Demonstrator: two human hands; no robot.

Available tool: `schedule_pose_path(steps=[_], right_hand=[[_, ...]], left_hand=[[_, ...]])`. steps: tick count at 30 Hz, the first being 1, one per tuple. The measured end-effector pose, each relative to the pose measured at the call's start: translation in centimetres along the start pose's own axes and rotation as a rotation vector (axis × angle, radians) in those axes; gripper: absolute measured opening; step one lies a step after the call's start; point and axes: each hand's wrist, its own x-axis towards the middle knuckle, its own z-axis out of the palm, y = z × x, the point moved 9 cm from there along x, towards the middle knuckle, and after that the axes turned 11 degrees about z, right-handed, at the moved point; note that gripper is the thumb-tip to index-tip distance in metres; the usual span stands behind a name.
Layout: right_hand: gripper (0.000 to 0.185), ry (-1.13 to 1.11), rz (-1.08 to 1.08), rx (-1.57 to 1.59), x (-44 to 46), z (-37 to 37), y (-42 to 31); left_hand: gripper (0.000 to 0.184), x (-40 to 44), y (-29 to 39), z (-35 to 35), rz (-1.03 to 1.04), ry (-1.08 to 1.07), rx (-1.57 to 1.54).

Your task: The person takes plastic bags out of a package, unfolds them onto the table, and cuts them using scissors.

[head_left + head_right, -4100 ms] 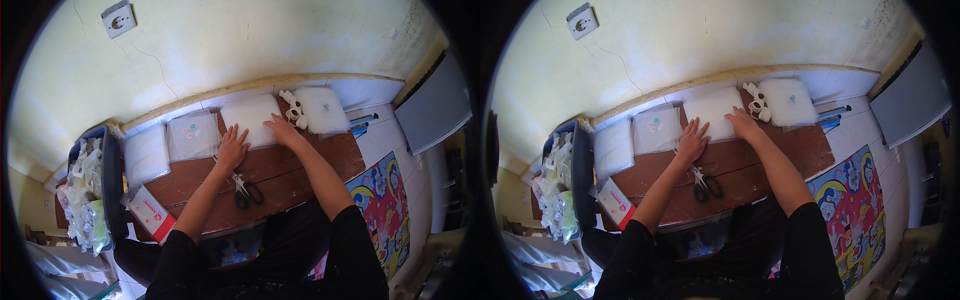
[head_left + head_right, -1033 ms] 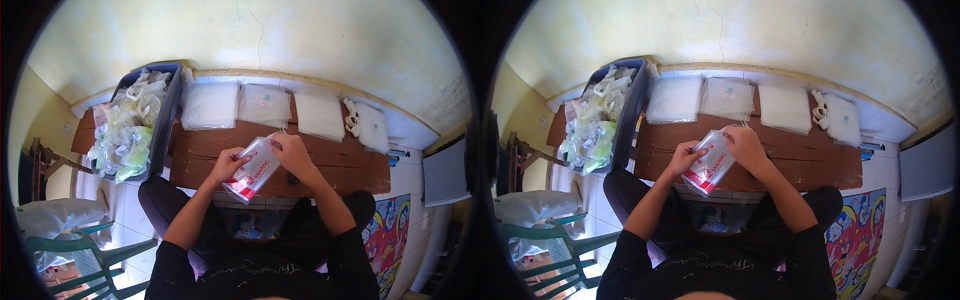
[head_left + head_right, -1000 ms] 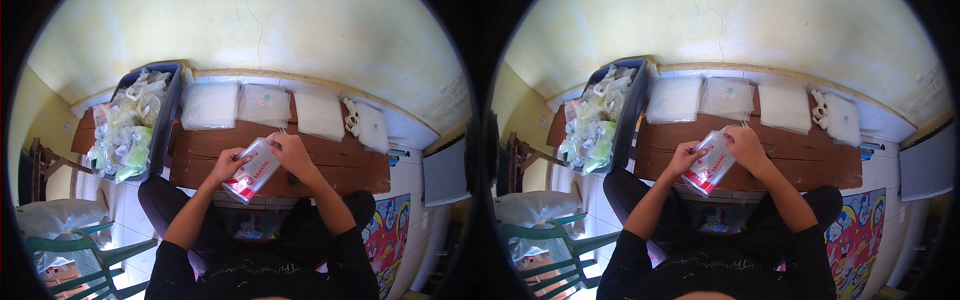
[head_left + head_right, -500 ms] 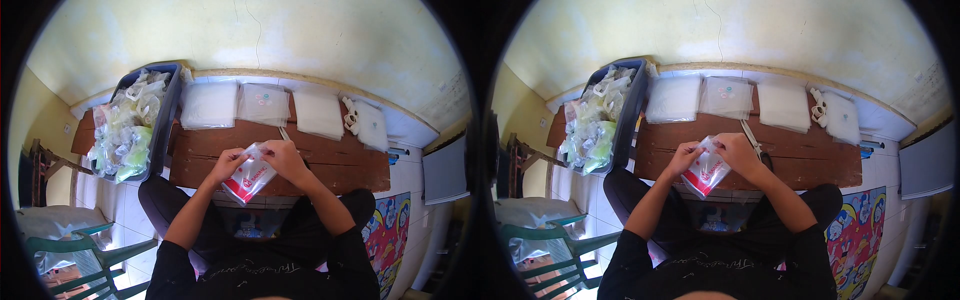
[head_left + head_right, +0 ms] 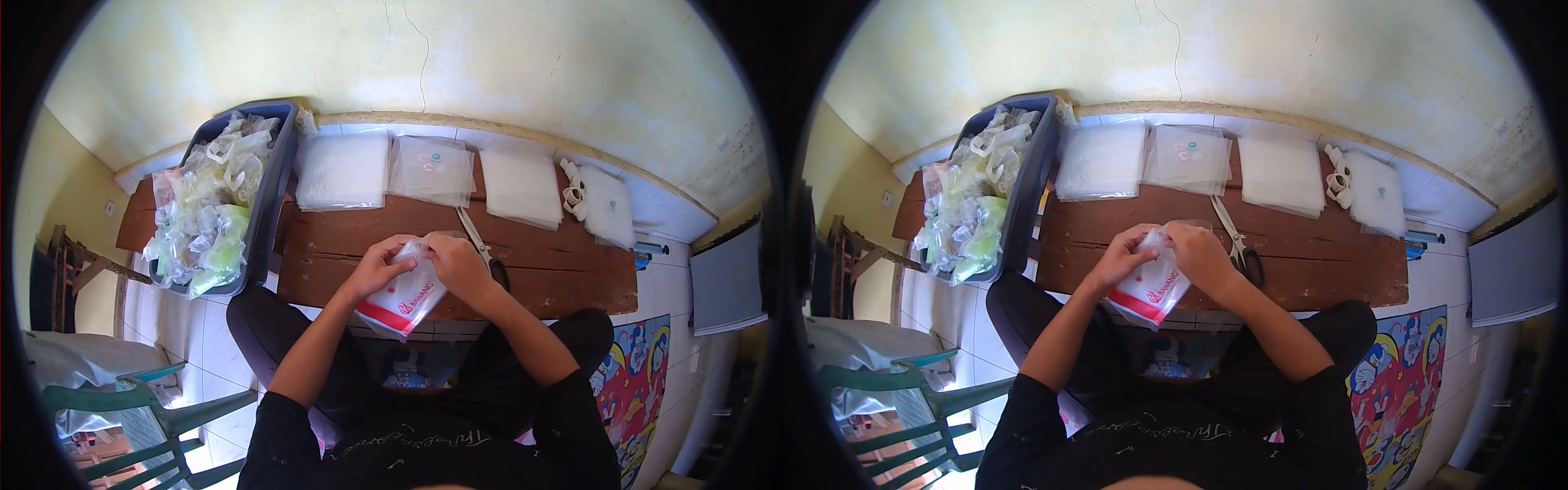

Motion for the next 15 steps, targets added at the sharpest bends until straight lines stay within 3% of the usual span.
schedule_pose_path(steps=[2, 5, 10, 15], right_hand=[[0.006, 0.040, -0.054, -0.005, -0.2, -0.3, -1.0], [0.007, 0.006, -0.053, -0.011, -0.3, -0.1, -1.6], [0.008, -0.088, 0.034, -0.019, -0.5, 1.3, -0.2], [0.009, -0.124, 0.044, -0.032, -0.7, 2.0, 0.0]], left_hand=[[0.032, -0.1, 0.7, 0.2, 0.028, 0.009, -0.054], [0.029, -0.6, -0.7, 0.3, -0.109, -0.070, -0.055], [0.022, -0.1, -1.2, -0.1, 0.008, -0.119, 0.101], [0.019, 0.0, -0.2, 0.2, 0.063, -0.098, 0.037]])
